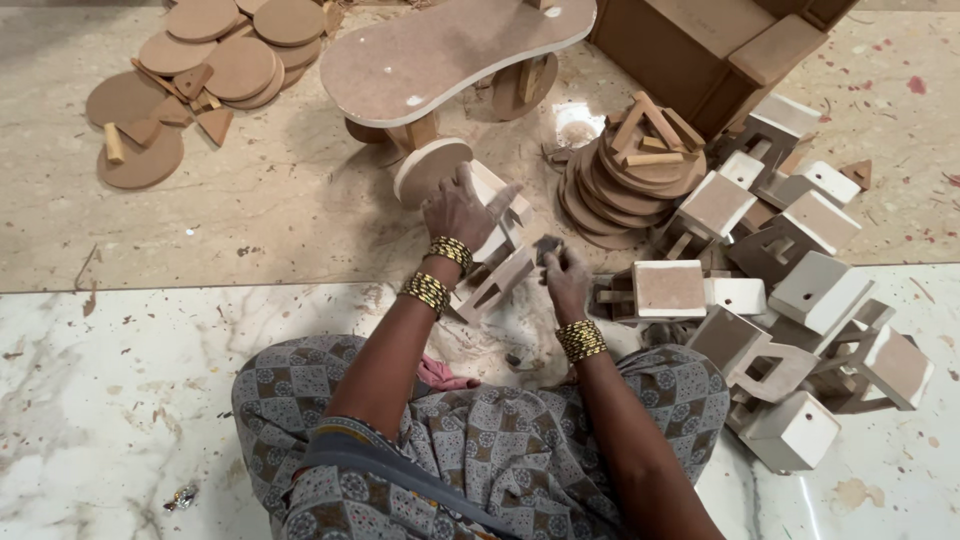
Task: The person sits on the floor of a workshop surrounded by cut wooden toy parts and hand-rubs small wooden blocks and shaped pieces, working their surfaces one piece at a time and setting finished pieces aside with the other parts.
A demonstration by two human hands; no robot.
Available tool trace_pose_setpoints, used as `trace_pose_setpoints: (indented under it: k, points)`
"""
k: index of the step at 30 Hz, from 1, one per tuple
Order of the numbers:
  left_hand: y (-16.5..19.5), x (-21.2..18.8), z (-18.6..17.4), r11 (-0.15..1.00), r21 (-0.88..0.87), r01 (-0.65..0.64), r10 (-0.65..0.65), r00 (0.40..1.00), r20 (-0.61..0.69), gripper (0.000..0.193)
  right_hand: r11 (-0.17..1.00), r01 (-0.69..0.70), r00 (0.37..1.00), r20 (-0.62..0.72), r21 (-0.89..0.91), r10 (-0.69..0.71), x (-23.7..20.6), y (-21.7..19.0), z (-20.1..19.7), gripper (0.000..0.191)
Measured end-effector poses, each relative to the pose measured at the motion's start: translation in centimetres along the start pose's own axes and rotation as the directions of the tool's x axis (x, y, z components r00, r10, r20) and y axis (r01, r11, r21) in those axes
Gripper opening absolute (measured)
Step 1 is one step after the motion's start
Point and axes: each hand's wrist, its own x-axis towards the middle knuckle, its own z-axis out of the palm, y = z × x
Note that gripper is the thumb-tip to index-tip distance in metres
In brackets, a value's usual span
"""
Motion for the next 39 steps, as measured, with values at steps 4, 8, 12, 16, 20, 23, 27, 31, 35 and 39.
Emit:
trace_pose_setpoints:
  k: [4,8,12,16,20,23,27,31,35,39]
  points:
    - [0.0,-0.6,0.6,0.998,0.008,-0.061,0.062,0.996,-0.068,0.093,0.996,-0.044,0.998,0.046,0.076,0.04,-0.6,0.7,1.5,0.014]
    - [0.2,-0.8,1.2,0.998,0.02,-0.056,0.057,0.995,-0.082,0.09,0.99,-0.127,0.992,0.017,-0.066,0.128,-2.1,2.4,1.8,0.018]
    - [0.6,-1.3,1.5,1.0,0.024,-0.02,0.023,0.993,-0.119,0.092,0.957,-0.241,0.966,0.13,0.164,0.221,-3.2,2.7,1.9,0.014]
    - [0.7,-1.6,1.2,0.999,0.035,-0.031,0.035,0.99,-0.133,0.091,0.906,0.318,0.944,0.01,-0.281,-0.329,-3.6,1.5,3.0,0.024]
    - [0.7,-0.8,1.0,0.997,0.007,0.077,-0.076,0.994,-0.08,0.095,0.811,0.542,0.828,-0.027,-0.222,-0.56,-3.5,0.6,2.8,0.013]
    - [0.6,-0.4,1.3,0.998,0.03,0.054,-0.05,0.99,-0.136,0.098,0.858,0.478,0.877,0.16,-0.19,-0.453,-6.1,1.1,2.5,0.008]
    - [0.3,0.0,2.0,0.998,0.024,0.052,-0.05,0.996,-0.077,0.094,0.72,0.682,0.703,0.387,-0.128,-0.597,-9.8,1.5,2.9,0.016]
    - [-0.2,0.2,2.1,1.0,0.027,0.001,0.002,0.992,-0.124,0.093,0.831,0.521,0.828,0.352,-0.194,-0.437,-7.9,1.0,3.1,0.017]
    - [-0.5,0.1,1.8,1.0,0.027,0.002,0.001,0.994,-0.107,0.09,0.846,0.511,0.858,0.14,-0.149,-0.494,-4.9,0.9,2.6,0.013]
    - [-0.3,0.2,1.7,1.0,0.004,0.02,-0.02,0.995,-0.094,0.092,0.961,0.275,0.961,-0.022,-0.026,-0.275,-2.3,1.3,2.0,0.014]
